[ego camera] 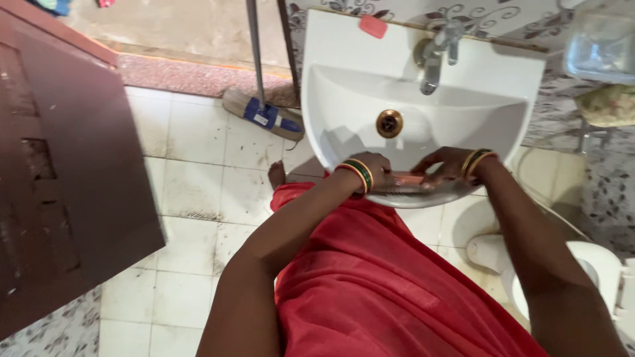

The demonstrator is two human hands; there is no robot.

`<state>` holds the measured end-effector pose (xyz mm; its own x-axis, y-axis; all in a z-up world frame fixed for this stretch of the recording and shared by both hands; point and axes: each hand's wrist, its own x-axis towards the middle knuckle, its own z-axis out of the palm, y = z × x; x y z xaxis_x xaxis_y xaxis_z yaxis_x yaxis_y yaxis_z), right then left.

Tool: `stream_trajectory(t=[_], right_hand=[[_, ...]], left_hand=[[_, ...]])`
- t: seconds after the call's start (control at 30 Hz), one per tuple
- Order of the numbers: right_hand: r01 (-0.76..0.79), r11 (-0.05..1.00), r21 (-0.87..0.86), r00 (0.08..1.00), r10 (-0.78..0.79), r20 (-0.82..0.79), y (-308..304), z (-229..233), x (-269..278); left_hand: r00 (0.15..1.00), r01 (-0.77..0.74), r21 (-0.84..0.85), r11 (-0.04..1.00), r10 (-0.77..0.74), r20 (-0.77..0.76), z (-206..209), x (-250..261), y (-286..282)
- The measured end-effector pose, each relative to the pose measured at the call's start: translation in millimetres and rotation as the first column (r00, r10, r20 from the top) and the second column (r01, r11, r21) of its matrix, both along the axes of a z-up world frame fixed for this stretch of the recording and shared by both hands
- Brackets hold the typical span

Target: The person cleans the interior of a white porcelain pedestal sink by hand using a brush, scrubbing the bowl and the area around the drain.

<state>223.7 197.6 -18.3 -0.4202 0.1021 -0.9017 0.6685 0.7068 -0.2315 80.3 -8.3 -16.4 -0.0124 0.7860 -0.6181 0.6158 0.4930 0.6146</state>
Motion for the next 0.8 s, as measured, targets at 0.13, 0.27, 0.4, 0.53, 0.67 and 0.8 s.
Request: stream_trajectory(t=[0.13, 0.27, 0.4, 0.53, 0.67, 0.8], right_hand=[[0.16, 0.987, -0.031, 0.986, -0.158, 0.057, 10.8, 37.0, 12.6], [0.089, 0.995, -0.051, 0.991, -0.094, -0.093, -17.5, -16.3, -4.6], [0.212, 0.957, -0.197, 0.721, -0.29, -0.63, -61.6, -87.0, -35.5], [0.181, 0.982, 0.044, 0.797, -0.12, -0.591, -85.5, -59.1, -43.6], [0.154, 0.968, 0.197, 0.856, -0.031, -0.516, -73.4, 2.6, -0.9], [0.35, 0.827, 0.439, 0.745, 0.038, -0.666, -31.5, 44.6, 49.6]], left_hand=[[0.993, -0.004, 0.051, 0.999, -0.002, 0.114, -19.1, 13.5, 17.6], [0.975, 0.189, -0.065, 0.98, -0.195, -0.106, -13.9, -30.7, 5.9], [0.873, 0.064, -0.09, 0.994, -0.099, -0.477, 18.3, -67.3, -10.5], [0.812, 0.129, 0.01, 0.992, -0.1, -0.575, 27.7, -51.0, -20.7], [0.855, 0.2, 0.075, 0.977, -0.136, -0.5, 36.3, -25.2, -17.5], [0.896, 0.08, 0.553, 0.829, 0.183, -0.404, 53.6, -6.3, -16.4]])
